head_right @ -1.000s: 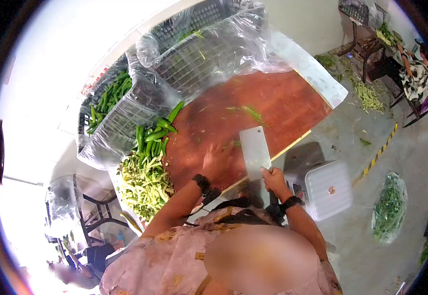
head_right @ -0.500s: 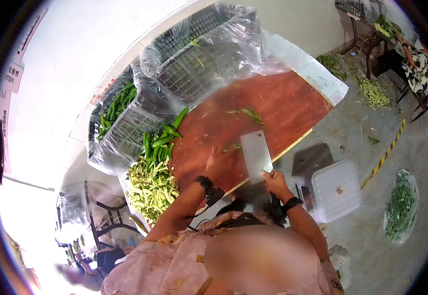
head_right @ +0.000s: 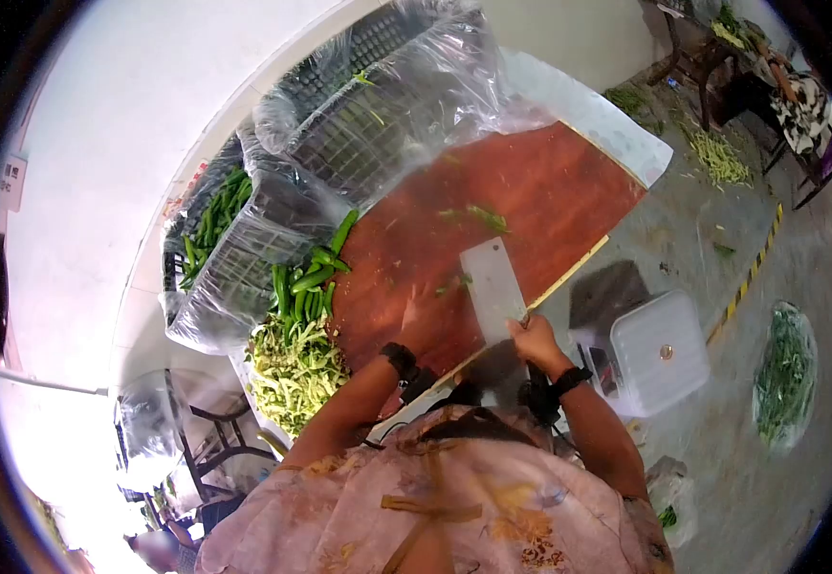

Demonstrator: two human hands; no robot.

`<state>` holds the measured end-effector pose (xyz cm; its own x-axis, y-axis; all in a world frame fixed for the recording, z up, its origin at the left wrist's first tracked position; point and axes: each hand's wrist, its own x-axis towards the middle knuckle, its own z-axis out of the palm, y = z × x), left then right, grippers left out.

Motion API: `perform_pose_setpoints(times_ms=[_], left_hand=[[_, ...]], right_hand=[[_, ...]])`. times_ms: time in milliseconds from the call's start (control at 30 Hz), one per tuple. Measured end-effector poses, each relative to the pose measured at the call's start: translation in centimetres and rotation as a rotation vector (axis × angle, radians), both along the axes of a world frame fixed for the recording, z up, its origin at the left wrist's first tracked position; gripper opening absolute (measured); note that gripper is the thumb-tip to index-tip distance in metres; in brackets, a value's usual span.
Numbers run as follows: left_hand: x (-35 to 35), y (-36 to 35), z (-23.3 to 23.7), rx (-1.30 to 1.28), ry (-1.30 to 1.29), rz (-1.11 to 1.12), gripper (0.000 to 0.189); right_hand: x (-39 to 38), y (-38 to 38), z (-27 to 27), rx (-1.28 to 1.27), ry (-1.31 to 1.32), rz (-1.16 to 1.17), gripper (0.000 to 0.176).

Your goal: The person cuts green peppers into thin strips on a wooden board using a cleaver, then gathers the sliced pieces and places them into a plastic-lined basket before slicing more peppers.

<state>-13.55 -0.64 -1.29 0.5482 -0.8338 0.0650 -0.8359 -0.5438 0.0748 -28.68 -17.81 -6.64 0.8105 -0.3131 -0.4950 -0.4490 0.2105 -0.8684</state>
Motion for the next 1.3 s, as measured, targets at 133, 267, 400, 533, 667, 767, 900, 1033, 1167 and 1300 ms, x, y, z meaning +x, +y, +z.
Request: perform_pose_setpoints(times_ms=[133,267,400,533,667,767,900,1033,1167,1300], left_hand=[[0.0,0.3,0.4,-0.035,-0.023,-0.072,0.049],[-0.1,0.6,0.4,-0.008,-0.033,-0.109,0.048],[0.0,0.9,-0.8,-0.045,-0.108,-0.134,0.047],[0.4,1.1,-0.7,-0.012,-0.099,-0.099,0.044],[1.0,4.0,-2.2,0.128,-0.311,-0.126,0.041],[0.1,4.3,-2.5,0.078,-0.279,-0.100,0.041],[-1.6,3.1,-2.0,-0.281,0.047,0.036,0.045],[-2.9,2.7,-1.0,-0.120,-0.039,0.136,0.047],[-2.7,2.4,0.2,-0.121,0.001,0.123,0.046],[-2.8,2.3,-0.9,-0.065,-0.086,0.154,0.043]], right_hand=[[-1.4,0.5,1.7,0.112,0.046,0.010,0.034],[-2.5,1.5,1.3,0.166,0.045,-0.018,0.034],[-0.4,2.2,-0.9,0.128,-0.040,-0.008,0.032],[-0.2,2.6,-0.7,0.064,0.035,-0.025,0.033],[-1.1,2.7,0.0,0.081,0.042,-0.036,0.034],[-1.5,2.6,0.1,0.146,0.022,-0.068,0.034],[-2.6,1.7,-0.2,0.080,0.035,-0.060,0.033],[-3.2,1.6,0.8,0.196,0.015,-0.054,0.033],[-3.4,1.7,0.8,0.158,0.034,-0.027,0.033],[-2.4,1.6,0.5,0.158,0.012,0.040,0.034]])
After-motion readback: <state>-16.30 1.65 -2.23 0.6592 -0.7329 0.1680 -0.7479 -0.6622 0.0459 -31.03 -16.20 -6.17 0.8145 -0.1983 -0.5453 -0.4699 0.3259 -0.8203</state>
